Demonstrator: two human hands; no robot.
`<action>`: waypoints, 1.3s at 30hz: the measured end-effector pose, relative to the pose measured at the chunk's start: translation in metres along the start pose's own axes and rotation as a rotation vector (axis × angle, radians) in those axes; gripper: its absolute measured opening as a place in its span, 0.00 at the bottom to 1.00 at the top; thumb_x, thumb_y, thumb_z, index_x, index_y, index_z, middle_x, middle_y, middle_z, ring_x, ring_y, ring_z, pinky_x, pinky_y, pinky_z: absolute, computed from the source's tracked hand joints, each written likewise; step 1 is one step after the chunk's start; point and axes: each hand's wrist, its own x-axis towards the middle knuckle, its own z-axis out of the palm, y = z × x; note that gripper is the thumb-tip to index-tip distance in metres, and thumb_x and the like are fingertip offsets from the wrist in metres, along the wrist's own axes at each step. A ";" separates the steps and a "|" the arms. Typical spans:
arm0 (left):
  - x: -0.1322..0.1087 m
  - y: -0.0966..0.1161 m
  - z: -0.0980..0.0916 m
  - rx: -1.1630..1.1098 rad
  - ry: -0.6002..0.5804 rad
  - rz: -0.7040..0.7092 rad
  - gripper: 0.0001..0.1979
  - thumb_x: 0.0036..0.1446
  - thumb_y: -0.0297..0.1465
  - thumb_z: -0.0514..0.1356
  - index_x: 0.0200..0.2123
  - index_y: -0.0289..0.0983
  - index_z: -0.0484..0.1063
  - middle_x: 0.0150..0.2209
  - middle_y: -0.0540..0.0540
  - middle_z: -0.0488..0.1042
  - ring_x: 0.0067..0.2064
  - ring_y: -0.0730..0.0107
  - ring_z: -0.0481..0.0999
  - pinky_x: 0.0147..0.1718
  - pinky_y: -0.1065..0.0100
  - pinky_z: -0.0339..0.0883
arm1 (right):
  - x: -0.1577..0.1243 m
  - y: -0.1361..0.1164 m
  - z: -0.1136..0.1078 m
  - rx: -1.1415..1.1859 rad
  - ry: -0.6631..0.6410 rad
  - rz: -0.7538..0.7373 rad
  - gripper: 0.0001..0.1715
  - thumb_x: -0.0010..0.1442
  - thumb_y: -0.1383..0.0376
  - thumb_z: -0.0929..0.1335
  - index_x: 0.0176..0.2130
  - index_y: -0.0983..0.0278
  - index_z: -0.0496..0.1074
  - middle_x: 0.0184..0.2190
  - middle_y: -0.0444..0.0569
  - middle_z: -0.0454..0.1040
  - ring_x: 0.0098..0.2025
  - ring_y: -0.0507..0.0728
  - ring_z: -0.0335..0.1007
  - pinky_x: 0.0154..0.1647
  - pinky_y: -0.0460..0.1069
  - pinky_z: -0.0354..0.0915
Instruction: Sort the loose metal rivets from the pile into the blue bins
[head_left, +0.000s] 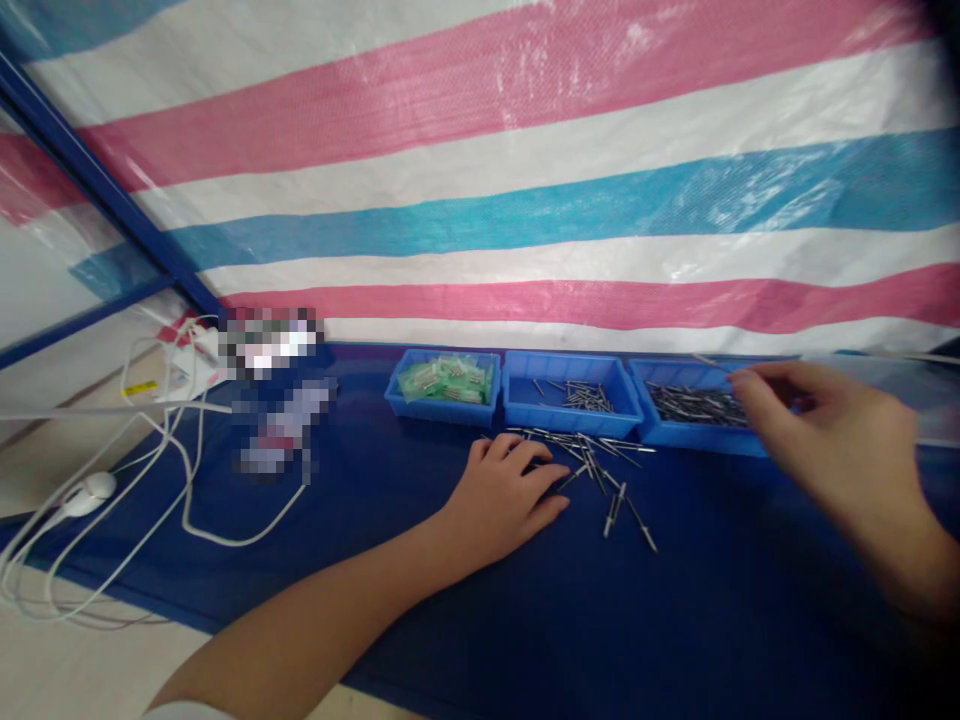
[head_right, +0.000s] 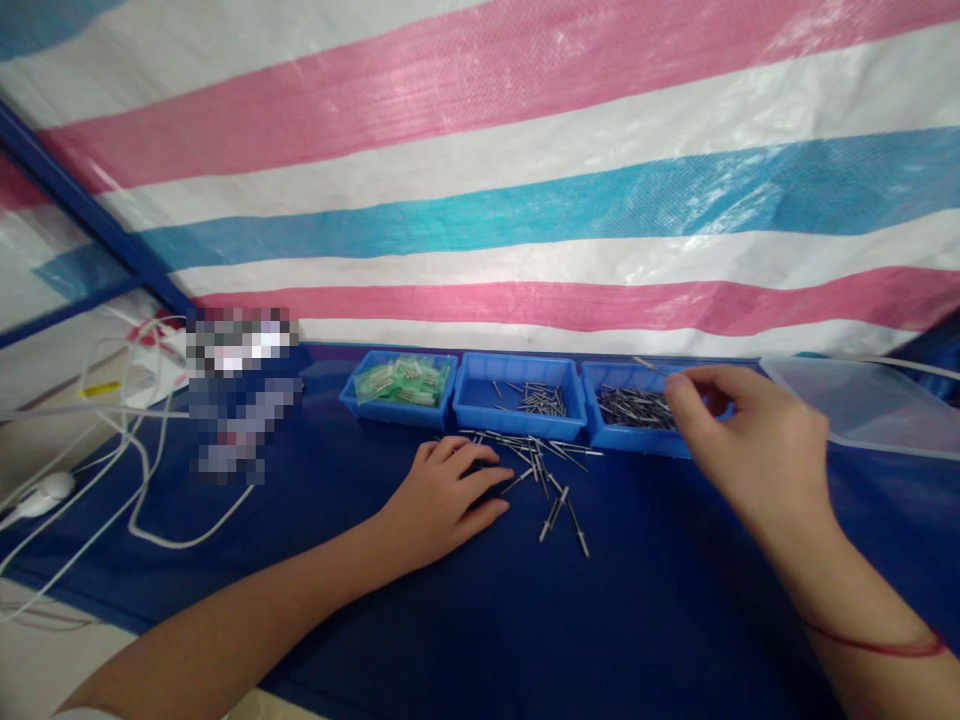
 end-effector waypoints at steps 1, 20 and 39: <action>0.000 0.000 0.000 0.016 -0.014 0.001 0.14 0.64 0.39 0.55 0.51 0.44 0.70 0.53 0.48 0.71 0.54 0.57 0.65 0.47 0.54 0.60 | 0.003 0.005 -0.003 -0.040 0.021 0.015 0.18 0.61 0.49 0.59 0.30 0.56 0.68 0.24 0.48 0.68 0.30 0.65 0.69 0.31 0.57 0.58; 0.002 -0.006 0.007 0.117 0.004 0.107 0.09 0.65 0.29 0.54 0.45 0.39 0.73 0.41 0.47 0.74 0.43 0.66 0.69 0.41 0.65 0.63 | -0.028 -0.037 0.028 0.200 -0.082 -0.565 0.06 0.59 0.63 0.66 0.34 0.60 0.73 0.34 0.50 0.77 0.39 0.62 0.70 0.44 0.58 0.64; 0.009 0.007 -0.004 -0.552 0.420 -0.029 0.10 0.65 0.31 0.54 0.44 0.37 0.74 0.42 0.43 0.75 0.45 0.67 0.75 0.46 0.66 0.70 | -0.059 -0.068 0.038 0.639 -0.511 -0.299 0.09 0.61 0.59 0.66 0.35 0.60 0.74 0.36 0.48 0.76 0.40 0.56 0.72 0.40 0.51 0.69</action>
